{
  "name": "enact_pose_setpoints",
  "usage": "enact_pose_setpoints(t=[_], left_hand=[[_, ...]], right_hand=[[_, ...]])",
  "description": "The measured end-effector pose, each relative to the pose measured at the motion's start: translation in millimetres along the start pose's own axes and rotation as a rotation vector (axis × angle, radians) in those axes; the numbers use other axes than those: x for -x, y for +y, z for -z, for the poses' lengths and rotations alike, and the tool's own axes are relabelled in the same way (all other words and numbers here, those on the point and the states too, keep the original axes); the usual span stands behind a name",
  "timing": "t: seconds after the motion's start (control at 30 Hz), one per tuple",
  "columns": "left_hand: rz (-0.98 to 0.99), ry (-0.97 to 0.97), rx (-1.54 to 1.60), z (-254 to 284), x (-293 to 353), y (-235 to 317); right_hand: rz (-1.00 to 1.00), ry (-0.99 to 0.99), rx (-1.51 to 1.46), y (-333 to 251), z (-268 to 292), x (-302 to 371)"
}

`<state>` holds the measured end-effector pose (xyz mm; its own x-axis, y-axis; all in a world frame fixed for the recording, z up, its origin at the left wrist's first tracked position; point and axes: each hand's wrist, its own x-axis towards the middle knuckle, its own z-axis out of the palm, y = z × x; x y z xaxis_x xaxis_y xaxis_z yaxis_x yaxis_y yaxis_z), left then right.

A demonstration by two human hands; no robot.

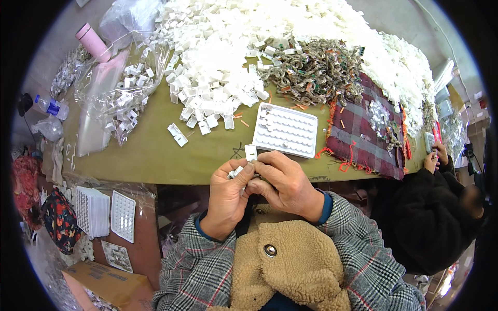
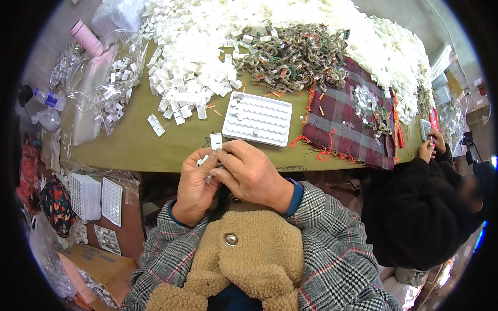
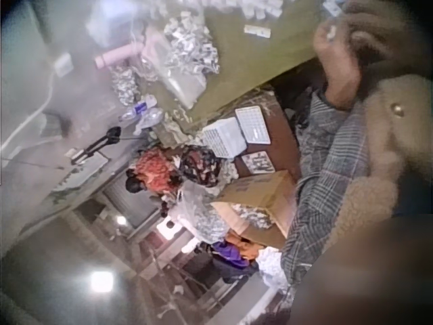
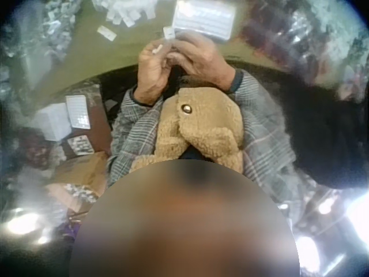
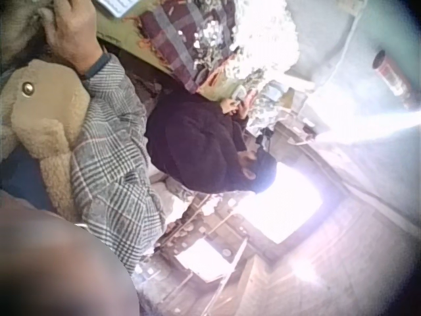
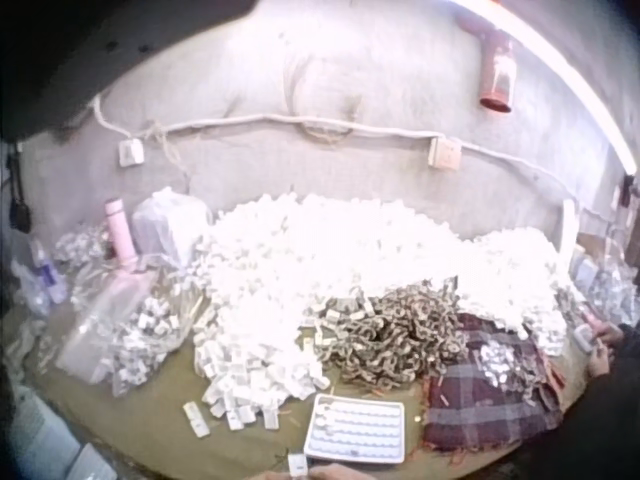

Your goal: The person repeatedly picks small white plastic housings and metal contacts from piles on a table, inserts the contacts into the housings, and places the assembled units into a white tray. The person also occasionally picks up and sets down small wire pieces during the process.

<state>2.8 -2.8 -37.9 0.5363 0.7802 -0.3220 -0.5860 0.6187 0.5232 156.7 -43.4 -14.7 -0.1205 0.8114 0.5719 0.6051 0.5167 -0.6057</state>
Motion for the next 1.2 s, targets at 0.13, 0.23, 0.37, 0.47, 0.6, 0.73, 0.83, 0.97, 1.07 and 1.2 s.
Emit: enact_pose_setpoints(t=[0.13,0.23,0.37,0.47,0.6,0.73,0.83,0.97,1.07,1.2], left_hand=[[-0.006,-0.026,-0.012,-5,-2,8],[0.054,-0.103,-0.096,-8,3,17],[0.089,-0.173,-0.184,-9,3,16],[0.173,-0.195,-0.293,-8,3,8],[0.335,-0.237,-0.070,-5,3,3],[0.351,-0.243,0.147,-3,8,-3],[0.373,-0.282,0.141,-5,6,-5],[0.361,-0.188,-0.014,-13,8,-10],[0.408,-0.238,-0.069,-21,6,-17],[0.483,-0.237,-0.045,-30,0,-28]], right_hand=[[-0.050,0.031,-0.092,-4,7,-1],[-0.176,0.077,-0.358,-10,21,-1],[-0.576,0.173,-0.495,-13,21,-2],[-0.790,0.078,-0.707,-9,19,-3],[-0.401,0.027,-0.291,-8,25,-1],[-0.089,0.018,-0.169,-12,32,3],[0.104,0.106,-0.013,-13,32,7],[0.355,0.152,0.218,-1,40,16],[0.407,0.130,0.224,8,48,30],[0.317,0.206,0.218,16,56,55]])
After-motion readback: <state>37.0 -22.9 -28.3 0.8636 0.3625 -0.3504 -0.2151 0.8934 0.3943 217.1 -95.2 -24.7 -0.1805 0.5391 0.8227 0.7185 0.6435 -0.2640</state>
